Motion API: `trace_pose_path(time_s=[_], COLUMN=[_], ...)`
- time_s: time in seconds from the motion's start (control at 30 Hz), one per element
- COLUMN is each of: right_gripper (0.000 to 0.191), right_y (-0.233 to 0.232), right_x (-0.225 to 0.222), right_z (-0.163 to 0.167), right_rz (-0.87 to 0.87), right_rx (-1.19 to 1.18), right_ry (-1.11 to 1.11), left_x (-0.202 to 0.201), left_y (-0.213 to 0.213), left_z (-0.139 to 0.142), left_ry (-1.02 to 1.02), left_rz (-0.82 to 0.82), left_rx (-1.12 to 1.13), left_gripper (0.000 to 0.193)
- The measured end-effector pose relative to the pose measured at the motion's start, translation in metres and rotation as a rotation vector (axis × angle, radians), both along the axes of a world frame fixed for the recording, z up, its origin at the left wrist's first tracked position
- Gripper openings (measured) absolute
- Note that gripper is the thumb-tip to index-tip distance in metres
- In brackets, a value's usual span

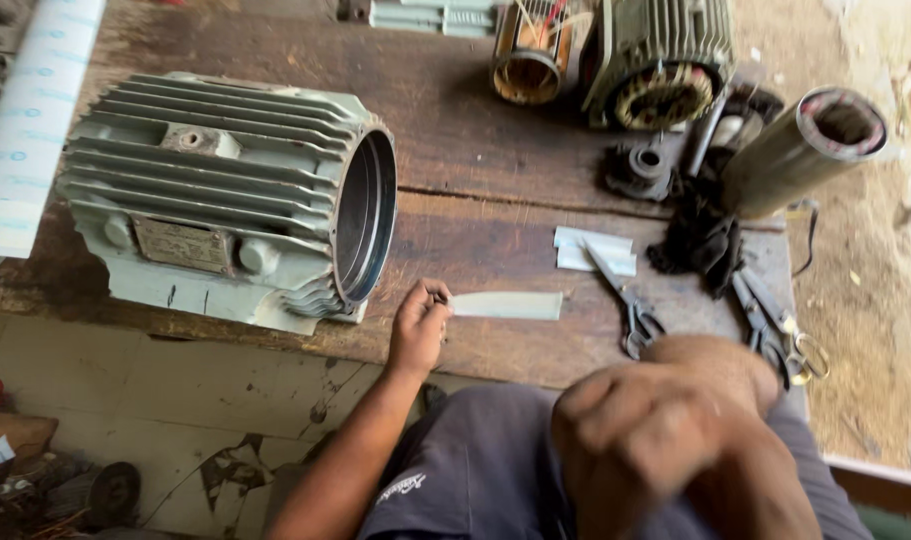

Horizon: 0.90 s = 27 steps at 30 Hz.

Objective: The person cuts and tears strips of white insulating paper from a roll and folds them, then inserts the paper pieces into the slots of a disassembled electric motor stator on the workbench, working around the motor housing.

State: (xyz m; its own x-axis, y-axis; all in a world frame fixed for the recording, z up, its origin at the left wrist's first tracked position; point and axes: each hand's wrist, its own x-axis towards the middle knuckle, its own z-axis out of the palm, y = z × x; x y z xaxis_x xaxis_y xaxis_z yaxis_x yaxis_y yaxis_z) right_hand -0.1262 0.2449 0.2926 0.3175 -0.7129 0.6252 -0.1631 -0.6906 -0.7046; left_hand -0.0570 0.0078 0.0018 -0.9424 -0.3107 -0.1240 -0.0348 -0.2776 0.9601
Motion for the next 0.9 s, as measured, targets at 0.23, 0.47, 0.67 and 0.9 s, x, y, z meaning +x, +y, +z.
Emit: trace_pose_path(time_s=[0.23,0.47,0.67,0.9], right_gripper=[0.042,0.065,0.070,0.051], right_y=[-0.072,-0.093,-0.130,-0.106], right_x=[0.000,-0.011,-0.018,-0.024], right_z=[0.011,-0.041,-0.157,-0.212], right_rz=[0.194,-1.003,-1.374,-1.482], right_rx=[-0.190,0.131,0.415,0.571], right_ry=[0.028,0.515,0.875,0.785], left_x=[-0.006,-0.014,-0.032,-0.051], left_y=[-0.038,-0.056,-0.059,-0.040], left_z=[0.001,-0.014,-0.030,-0.040], left_ry=[0.043,0.050,0.131,0.023], left_rz=[-0.074,-0.113,-0.172,-0.245], left_rx=[0.039,-0.058,-0.056,0.041], left_gripper=[0.013,0.012,0.013,0.010])
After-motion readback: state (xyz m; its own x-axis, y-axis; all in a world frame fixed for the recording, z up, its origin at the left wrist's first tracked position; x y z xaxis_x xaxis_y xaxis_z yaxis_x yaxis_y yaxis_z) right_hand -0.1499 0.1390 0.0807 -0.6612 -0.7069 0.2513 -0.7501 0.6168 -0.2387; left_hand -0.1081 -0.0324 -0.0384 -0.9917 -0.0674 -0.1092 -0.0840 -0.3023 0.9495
